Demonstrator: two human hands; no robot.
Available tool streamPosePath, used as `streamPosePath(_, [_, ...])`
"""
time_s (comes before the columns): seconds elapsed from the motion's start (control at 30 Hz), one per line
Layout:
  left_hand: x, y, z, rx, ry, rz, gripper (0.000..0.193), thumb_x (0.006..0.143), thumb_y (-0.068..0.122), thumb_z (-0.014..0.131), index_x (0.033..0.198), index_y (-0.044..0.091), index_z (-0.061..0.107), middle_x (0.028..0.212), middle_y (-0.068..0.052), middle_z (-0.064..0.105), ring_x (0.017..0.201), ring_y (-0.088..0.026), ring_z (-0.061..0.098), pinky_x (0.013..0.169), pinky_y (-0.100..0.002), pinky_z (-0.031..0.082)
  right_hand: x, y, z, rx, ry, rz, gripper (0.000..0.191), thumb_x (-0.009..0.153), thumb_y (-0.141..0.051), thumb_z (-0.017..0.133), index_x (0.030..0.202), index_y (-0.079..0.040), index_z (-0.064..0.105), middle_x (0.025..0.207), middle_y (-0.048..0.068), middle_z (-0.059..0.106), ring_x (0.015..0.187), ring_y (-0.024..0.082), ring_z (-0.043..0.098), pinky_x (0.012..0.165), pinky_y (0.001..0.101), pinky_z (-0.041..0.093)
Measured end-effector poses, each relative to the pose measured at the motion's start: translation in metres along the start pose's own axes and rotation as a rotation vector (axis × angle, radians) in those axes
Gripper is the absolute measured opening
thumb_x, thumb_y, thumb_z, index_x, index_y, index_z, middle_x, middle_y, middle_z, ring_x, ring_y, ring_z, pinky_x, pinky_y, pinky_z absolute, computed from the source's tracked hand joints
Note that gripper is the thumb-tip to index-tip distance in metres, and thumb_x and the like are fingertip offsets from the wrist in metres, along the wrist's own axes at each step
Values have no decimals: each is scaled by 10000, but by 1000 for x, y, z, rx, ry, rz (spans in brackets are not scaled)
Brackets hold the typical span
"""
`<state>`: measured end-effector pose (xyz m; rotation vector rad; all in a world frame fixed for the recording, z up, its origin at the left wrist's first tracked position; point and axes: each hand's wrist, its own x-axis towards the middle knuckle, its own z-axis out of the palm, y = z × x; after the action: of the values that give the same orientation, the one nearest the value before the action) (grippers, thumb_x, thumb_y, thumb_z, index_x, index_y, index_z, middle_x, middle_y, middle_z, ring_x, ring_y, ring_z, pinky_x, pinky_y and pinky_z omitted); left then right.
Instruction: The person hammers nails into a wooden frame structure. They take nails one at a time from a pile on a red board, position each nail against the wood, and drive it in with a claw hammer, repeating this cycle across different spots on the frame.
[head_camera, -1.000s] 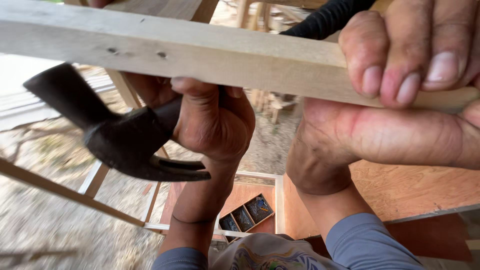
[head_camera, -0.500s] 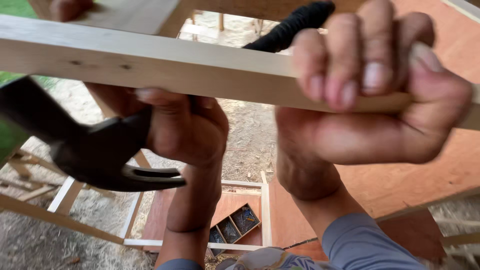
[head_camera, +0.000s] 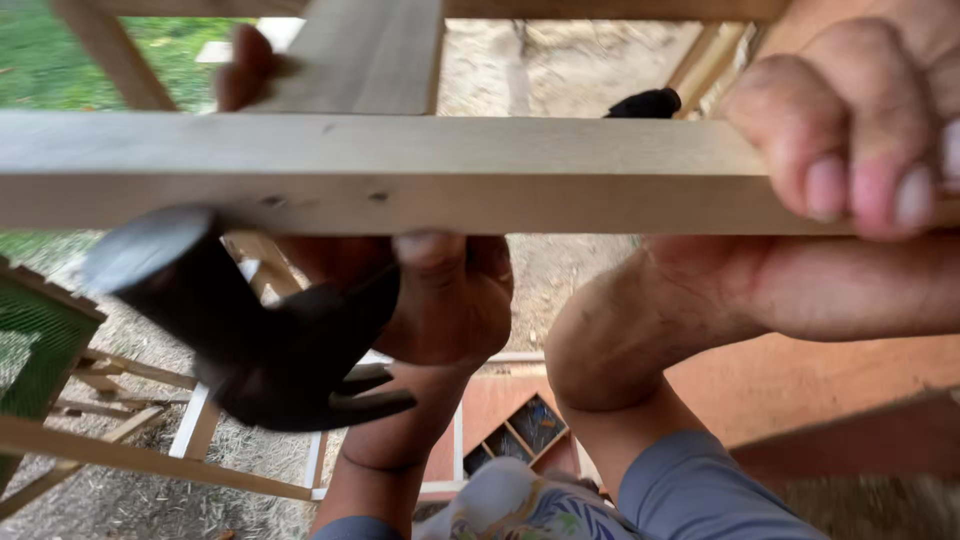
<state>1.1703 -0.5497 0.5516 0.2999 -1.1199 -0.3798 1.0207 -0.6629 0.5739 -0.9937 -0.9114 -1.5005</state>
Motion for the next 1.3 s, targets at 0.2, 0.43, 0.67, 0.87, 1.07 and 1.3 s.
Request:
streamPosePath(0.2, [-53, -2, -30, 145, -21, 77, 494, 1099, 344, 676, 1432, 199, 341, 1016, 8, 554, 757, -74, 559, 640, -226, 485, -30, -20, 15, -114, 76, 1, 251, 1072, -298, 611, 1068, -46, 609, 1025, 32, 635, 932, 99, 624, 894, 241, 511])
streamPosePath(0.43, [-82, 9, 0, 109, 166, 16, 327, 1154, 308, 602, 1369, 143, 420, 882, -10, 543, 665, -73, 514, 581, -222, 436, -58, -34, 42, -241, 141, 102, 378, 1147, -381, 571, 1186, -7, 612, 1125, 80, 654, 1041, 152, 630, 984, 297, 516])
streamPosePath(0.67, [-149, 44, 68, 100, -108, -375, 224, 1212, 274, 529, 1312, 77, 491, 784, -31, 553, 594, -69, 471, 552, -219, 403, -111, -117, 89, -958, -162, 633, 525, 1193, -477, 532, 1297, 37, 560, 1238, 107, 602, 1181, 170, 601, 1079, 298, 515])
streamPosePath(0.87, [-236, 33, 181, -10, -449, -554, 262, 1178, 253, 562, 1281, 17, 516, 989, -93, 629, 792, -125, 559, 725, -263, 497, -189, -291, 80, -898, 83, 826, 584, 1122, -550, 483, 1287, -6, 619, 1053, -1, 665, 946, 42, 619, 820, 194, 514])
streamPosePath(1.07, [-344, -20, 346, -82, -400, -584, 439, 1059, 295, 697, 1303, -7, 491, 1149, -126, 646, 973, -180, 633, 854, -313, 546, -247, -470, 53, -246, 1325, 568, 573, 993, -451, 301, 1173, 43, 527, 974, 80, 667, 795, 103, 602, 710, 242, 519])
streamPosePath(1.3, [-421, -92, 445, 192, -603, -463, 631, 884, 334, 875, 1309, -6, 556, 1211, -159, 585, 1098, -258, 633, 929, -363, 544, -273, -619, 45, -1184, 424, 608, 483, 1125, -510, 519, 1191, -44, 629, 751, 10, 603, 505, 72, 530, 425, 263, 468])
